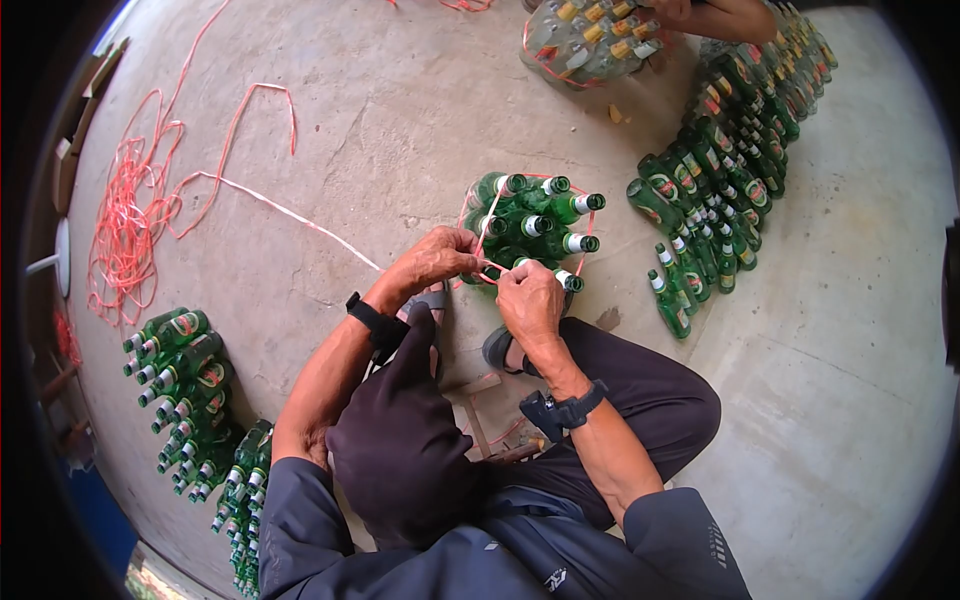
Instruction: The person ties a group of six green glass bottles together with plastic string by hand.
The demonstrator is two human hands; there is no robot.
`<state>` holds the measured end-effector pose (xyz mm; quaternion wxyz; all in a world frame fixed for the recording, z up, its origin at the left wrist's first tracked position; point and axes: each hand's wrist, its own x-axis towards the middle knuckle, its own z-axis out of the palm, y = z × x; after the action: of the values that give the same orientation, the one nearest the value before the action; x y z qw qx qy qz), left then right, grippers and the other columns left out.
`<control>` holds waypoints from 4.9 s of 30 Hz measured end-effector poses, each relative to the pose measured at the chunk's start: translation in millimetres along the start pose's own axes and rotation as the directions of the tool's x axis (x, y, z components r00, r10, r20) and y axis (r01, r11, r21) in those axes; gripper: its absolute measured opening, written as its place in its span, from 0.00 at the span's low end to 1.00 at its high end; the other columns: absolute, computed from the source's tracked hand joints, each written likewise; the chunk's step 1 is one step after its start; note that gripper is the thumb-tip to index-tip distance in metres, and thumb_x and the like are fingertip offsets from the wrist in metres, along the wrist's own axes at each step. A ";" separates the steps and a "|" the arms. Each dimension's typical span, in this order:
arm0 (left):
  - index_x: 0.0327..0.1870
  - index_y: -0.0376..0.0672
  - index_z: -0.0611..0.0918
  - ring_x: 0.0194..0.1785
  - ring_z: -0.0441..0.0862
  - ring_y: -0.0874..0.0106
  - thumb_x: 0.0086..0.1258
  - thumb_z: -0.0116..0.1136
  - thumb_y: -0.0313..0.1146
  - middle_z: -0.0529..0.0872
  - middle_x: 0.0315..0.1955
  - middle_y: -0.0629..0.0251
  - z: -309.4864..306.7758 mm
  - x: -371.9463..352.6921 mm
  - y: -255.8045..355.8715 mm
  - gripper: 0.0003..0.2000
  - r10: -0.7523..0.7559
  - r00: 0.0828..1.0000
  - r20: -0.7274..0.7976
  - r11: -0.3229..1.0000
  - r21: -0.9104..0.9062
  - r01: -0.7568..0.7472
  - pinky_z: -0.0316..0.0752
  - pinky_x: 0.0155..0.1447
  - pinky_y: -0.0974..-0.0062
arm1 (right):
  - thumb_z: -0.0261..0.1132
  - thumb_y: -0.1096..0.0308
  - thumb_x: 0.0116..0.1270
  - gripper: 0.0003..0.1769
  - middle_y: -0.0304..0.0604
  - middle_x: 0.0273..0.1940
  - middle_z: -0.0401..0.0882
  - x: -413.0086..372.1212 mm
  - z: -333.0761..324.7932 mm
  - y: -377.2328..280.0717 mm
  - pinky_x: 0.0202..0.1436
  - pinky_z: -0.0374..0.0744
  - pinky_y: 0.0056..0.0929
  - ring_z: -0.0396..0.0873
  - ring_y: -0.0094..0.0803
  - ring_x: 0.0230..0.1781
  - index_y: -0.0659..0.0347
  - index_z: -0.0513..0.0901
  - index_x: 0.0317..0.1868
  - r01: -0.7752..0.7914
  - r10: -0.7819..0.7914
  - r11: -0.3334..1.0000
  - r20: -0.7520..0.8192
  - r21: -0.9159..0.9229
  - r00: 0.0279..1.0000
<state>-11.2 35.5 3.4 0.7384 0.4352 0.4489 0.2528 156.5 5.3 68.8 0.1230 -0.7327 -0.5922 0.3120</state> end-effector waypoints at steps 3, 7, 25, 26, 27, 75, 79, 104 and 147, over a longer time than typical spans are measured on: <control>0.29 0.38 0.81 0.28 0.75 0.82 0.61 0.63 0.31 0.82 0.22 0.71 2.0 -3.4 5.2 0.06 -0.008 1.000 0.007 1.000 0.001 0.008 0.69 0.32 0.80 | 0.60 0.68 0.59 0.11 0.59 0.26 0.81 0.1 13.0 13.0 0.33 0.79 0.44 0.83 0.52 0.28 0.70 0.78 0.26 0.009 -0.009 0.999 -0.010 0.042 1.000; 0.30 0.39 0.81 0.27 0.74 0.84 0.62 0.63 0.30 0.82 0.23 0.72 0.7 -6.4 13.8 0.05 -0.109 0.994 0.022 0.994 0.006 0.109 0.68 0.30 0.82 | 0.59 0.71 0.62 0.10 0.55 0.24 0.81 -8.5 6.5 5.4 0.25 0.79 0.35 0.84 0.40 0.22 0.71 0.78 0.28 -0.178 0.137 0.937 0.155 0.299 0.978; 0.28 0.40 0.81 0.25 0.71 0.82 0.63 0.62 0.33 0.78 0.20 0.74 2.1 -27.7 -19.4 0.07 -0.102 0.985 -0.142 0.995 -0.011 0.102 0.63 0.29 0.81 | 0.65 0.72 0.61 0.13 0.40 0.26 0.82 -3.8 35.1 34.4 0.17 0.73 0.16 0.79 0.20 0.19 0.71 0.78 0.44 -0.177 0.074 0.844 0.217 0.506 0.973; 0.28 0.40 0.81 0.25 0.71 0.82 0.63 0.62 0.33 0.78 0.20 0.74 1.2 -28.4 -25.0 0.07 -0.103 0.984 -0.143 0.995 -0.009 0.103 0.63 0.29 0.81 | 0.65 0.73 0.61 0.15 0.42 0.26 0.83 -3.6 36.4 33.6 0.19 0.75 0.17 0.79 0.20 0.20 0.71 0.77 0.46 -0.139 0.036 0.819 0.192 0.557 0.981; 0.28 0.40 0.81 0.25 0.71 0.82 0.64 0.61 0.32 0.77 0.20 0.74 1.2 -29.7 -24.9 0.07 -0.115 0.982 -0.148 0.993 -0.054 0.108 0.63 0.28 0.81 | 0.66 0.74 0.60 0.17 0.43 0.27 0.83 -3.7 34.9 28.8 0.20 0.76 0.17 0.79 0.20 0.20 0.72 0.75 0.48 -0.101 -0.001 0.790 0.166 0.605 0.986; 0.30 0.39 0.76 0.29 0.79 0.50 0.63 0.52 0.27 0.78 0.22 0.51 22.0 -55.8 11.4 0.03 0.199 0.974 0.110 0.695 0.685 -0.219 0.73 0.33 0.59 | 0.67 0.66 0.56 0.13 0.58 0.27 0.78 1.4 30.9 23.4 0.36 0.76 0.46 0.78 0.55 0.32 0.68 0.78 0.33 0.386 -0.371 0.898 -0.107 0.211 0.922; 0.32 0.40 0.79 0.32 0.82 0.54 0.63 0.52 0.31 0.83 0.26 0.57 29.3 -58.8 10.7 0.06 0.113 0.978 0.178 0.743 0.638 -0.202 0.75 0.37 0.62 | 0.68 0.64 0.56 0.13 0.58 0.26 0.79 -10.4 27.3 20.1 0.35 0.76 0.46 0.79 0.55 0.30 0.67 0.79 0.30 0.213 -0.203 0.908 -0.064 0.360 0.977; 0.49 0.42 0.79 0.43 0.83 0.56 0.60 0.52 0.27 0.81 0.50 0.56 29.3 -32.1 30.2 0.15 0.464 0.832 0.304 0.336 0.809 -0.483 0.79 0.43 0.62 | 0.65 0.67 0.59 0.08 0.29 0.18 0.70 -8.9 46.1 42.1 0.15 0.58 0.20 0.65 0.17 0.14 0.60 0.80 0.24 -0.434 -0.002 0.324 0.459 0.841 0.888; 0.52 0.43 0.78 0.40 0.83 0.53 0.59 0.52 0.23 0.84 0.45 0.55 34.8 -28.0 41.6 0.18 0.309 0.915 0.258 0.348 0.865 -0.361 0.80 0.42 0.62 | 0.66 0.62 0.53 0.11 0.57 0.26 0.81 72.4 -28.7 66.8 0.38 0.81 0.43 0.83 0.52 0.30 0.62 0.84 0.23 0.381 -0.369 0.922 0.144 -0.069 0.918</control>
<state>7.1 20.1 59.6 0.3334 0.8486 0.3962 0.1086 234.2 61.2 31.7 0.1070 -0.5890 -0.7425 0.3005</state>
